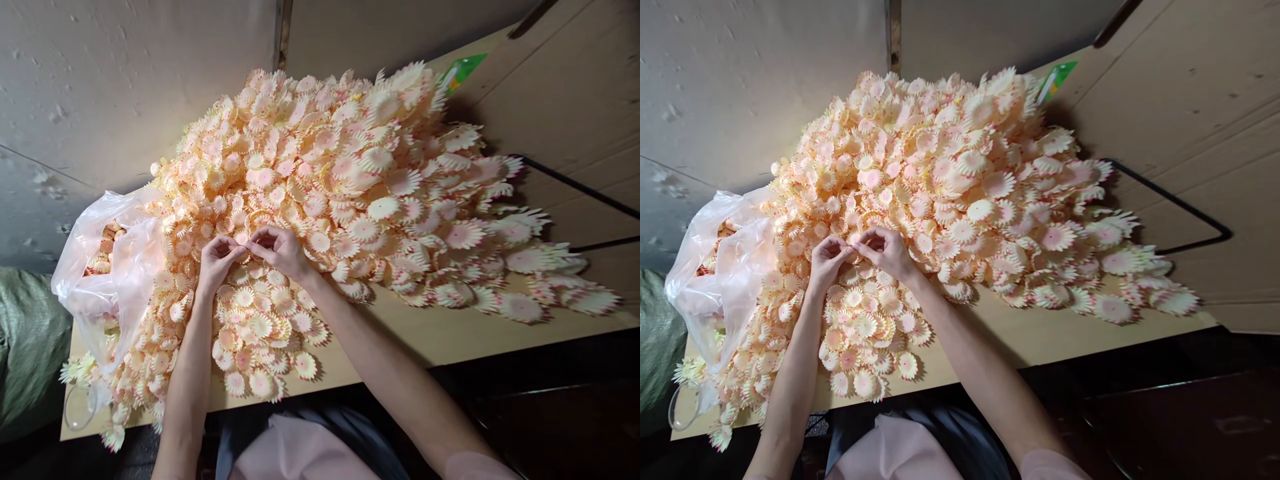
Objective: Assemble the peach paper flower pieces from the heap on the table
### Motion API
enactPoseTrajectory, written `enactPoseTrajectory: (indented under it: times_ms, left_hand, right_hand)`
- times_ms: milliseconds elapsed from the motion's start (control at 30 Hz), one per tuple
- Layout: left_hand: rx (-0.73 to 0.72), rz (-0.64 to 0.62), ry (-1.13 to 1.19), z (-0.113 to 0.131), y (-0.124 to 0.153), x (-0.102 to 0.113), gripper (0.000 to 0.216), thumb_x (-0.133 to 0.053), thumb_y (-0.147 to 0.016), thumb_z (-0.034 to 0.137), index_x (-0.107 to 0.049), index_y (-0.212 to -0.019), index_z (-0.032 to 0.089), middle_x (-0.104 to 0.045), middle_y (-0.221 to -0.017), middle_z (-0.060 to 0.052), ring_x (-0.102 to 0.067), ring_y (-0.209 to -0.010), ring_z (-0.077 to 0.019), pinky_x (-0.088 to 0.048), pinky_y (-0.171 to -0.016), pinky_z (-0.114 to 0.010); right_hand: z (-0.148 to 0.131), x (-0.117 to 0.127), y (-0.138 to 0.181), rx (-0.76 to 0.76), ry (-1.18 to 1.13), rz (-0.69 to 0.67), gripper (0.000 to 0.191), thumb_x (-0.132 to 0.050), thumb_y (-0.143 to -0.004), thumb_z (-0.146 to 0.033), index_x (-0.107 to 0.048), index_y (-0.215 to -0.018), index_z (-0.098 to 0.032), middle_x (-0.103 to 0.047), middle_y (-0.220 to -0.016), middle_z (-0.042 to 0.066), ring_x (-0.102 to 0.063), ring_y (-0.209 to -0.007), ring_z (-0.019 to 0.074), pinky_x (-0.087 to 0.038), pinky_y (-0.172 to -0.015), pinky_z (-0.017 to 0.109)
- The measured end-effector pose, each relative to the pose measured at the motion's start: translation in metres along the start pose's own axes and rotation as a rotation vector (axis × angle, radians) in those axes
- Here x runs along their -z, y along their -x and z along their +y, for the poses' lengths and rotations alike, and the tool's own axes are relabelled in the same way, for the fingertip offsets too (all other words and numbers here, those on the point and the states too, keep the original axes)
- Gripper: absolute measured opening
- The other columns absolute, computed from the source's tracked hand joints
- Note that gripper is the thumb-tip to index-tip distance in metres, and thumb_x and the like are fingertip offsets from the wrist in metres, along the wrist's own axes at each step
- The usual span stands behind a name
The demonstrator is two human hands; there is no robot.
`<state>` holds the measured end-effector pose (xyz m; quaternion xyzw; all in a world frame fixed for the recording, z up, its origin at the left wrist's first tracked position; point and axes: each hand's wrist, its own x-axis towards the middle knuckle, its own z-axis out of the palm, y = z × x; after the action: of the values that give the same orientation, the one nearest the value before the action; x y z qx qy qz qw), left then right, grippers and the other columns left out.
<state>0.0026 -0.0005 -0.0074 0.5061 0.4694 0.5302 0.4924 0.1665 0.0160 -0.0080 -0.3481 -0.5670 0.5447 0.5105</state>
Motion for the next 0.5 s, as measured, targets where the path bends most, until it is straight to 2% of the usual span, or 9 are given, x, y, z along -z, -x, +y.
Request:
enactPoseTrajectory:
  times_ms: [267, 500]
  left_hand:
    - [0.018, 0.033, -0.02, -0.0048, -0.0017, 0.0018, 0.031, -0.071, -0.074, 0.044, -0.063, -0.075, 0.014, -0.061, -0.063, 0.001, -0.055, -0.056, -0.0074, -0.042, -0.054, -0.019]
    - [0.033, 0.039, -0.038, -0.0028, -0.0012, 0.0007, 0.03, -0.073, -0.073, 0.044, -0.065, -0.074, 0.015, -0.059, -0.064, 0.002, -0.05, -0.055, -0.006, -0.04, -0.054, -0.019]
  right_hand:
    - [-0.0029, 0.0013, 0.0017, -0.014, -0.023, -0.049, 0.027, -0.073, -0.073, -0.042, -0.066, -0.079, -0.017, -0.069, -0.074, 0.005, -0.065, -0.067, 0.0168, -0.054, -0.063, 0.031]
    - [-0.0037, 0.0017, 0.0017, 0.003, 0.011, -0.047, 0.029, -0.071, -0.074, -0.045, -0.066, -0.076, -0.017, -0.069, -0.072, 0.004, -0.065, -0.065, 0.016, -0.054, -0.063, 0.03]
